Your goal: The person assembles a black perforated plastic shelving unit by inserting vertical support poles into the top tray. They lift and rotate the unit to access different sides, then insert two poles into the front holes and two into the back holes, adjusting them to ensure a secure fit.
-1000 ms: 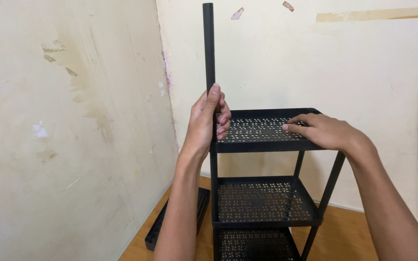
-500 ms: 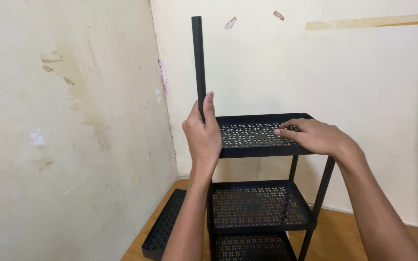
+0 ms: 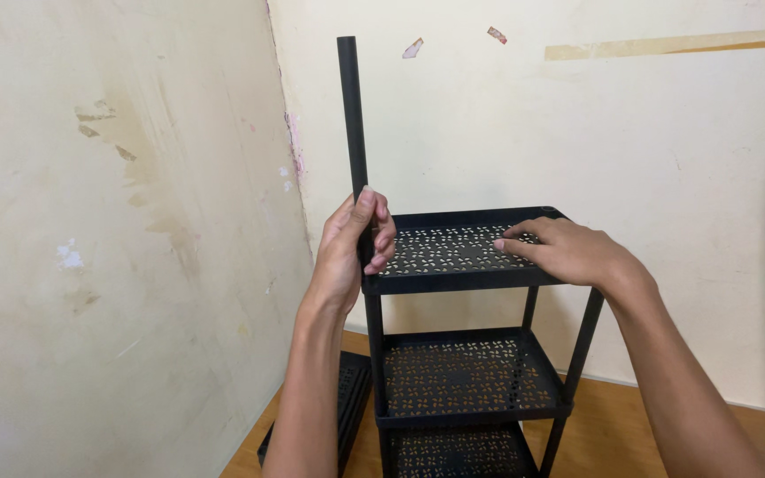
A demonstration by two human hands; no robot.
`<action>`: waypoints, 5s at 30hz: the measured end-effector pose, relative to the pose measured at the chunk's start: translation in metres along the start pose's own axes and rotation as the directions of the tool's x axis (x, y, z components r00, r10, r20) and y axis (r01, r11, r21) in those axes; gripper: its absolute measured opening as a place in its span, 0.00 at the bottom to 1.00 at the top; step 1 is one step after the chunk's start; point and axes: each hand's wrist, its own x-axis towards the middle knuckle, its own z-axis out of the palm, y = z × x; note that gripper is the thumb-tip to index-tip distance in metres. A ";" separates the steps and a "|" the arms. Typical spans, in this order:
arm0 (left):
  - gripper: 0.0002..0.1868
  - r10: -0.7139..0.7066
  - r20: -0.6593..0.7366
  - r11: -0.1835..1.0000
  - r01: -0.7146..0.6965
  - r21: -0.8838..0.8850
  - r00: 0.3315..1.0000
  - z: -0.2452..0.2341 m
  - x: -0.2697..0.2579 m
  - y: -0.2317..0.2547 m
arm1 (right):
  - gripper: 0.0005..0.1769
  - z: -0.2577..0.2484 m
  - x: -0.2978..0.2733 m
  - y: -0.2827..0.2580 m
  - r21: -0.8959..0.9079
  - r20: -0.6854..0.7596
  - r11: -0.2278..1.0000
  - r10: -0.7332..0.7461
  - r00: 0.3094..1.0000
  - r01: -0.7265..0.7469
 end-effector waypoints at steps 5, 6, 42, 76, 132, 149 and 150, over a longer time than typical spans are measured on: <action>0.22 0.136 -0.174 0.976 -0.102 0.194 0.975 0.014 0.000 -0.006 | 0.42 -0.003 -0.007 -0.007 -0.020 -0.001 0.999 0.027 1.000 -0.027; 0.22 0.230 -0.252 0.929 -0.135 0.344 0.940 0.020 -0.001 -0.009 | 0.42 -0.003 -0.008 -0.008 -0.029 0.002 0.999 0.043 0.999 -0.042; 0.28 0.218 -0.222 0.952 -0.158 0.261 0.950 0.016 0.013 0.000 | 0.42 -0.002 -0.011 -0.005 -0.030 -0.010 1.000 0.009 1.000 -0.009; 0.29 0.247 -0.205 0.932 -0.174 0.318 0.947 0.013 0.016 -0.007 | 0.38 -0.001 -0.008 -0.011 -0.011 -0.028 0.999 0.044 0.999 -0.044; 0.29 0.281 -0.326 0.909 -0.141 0.392 0.903 0.018 0.034 -0.017 | 0.42 -0.001 0.009 -0.007 0.003 0.007 0.999 0.042 0.999 -0.042; 0.26 0.046 0.523 0.815 0.271 -0.512 0.851 -0.006 0.023 0.021 | 0.43 -0.007 -0.018 -0.002 -0.014 0.023 1.000 0.008 1.000 -0.008; 0.26 0.052 0.535 0.795 0.289 -0.533 0.843 -0.007 0.022 0.018 | 0.43 -0.007 -0.018 -0.002 -0.014 0.019 1.000 -0.003 1.000 0.003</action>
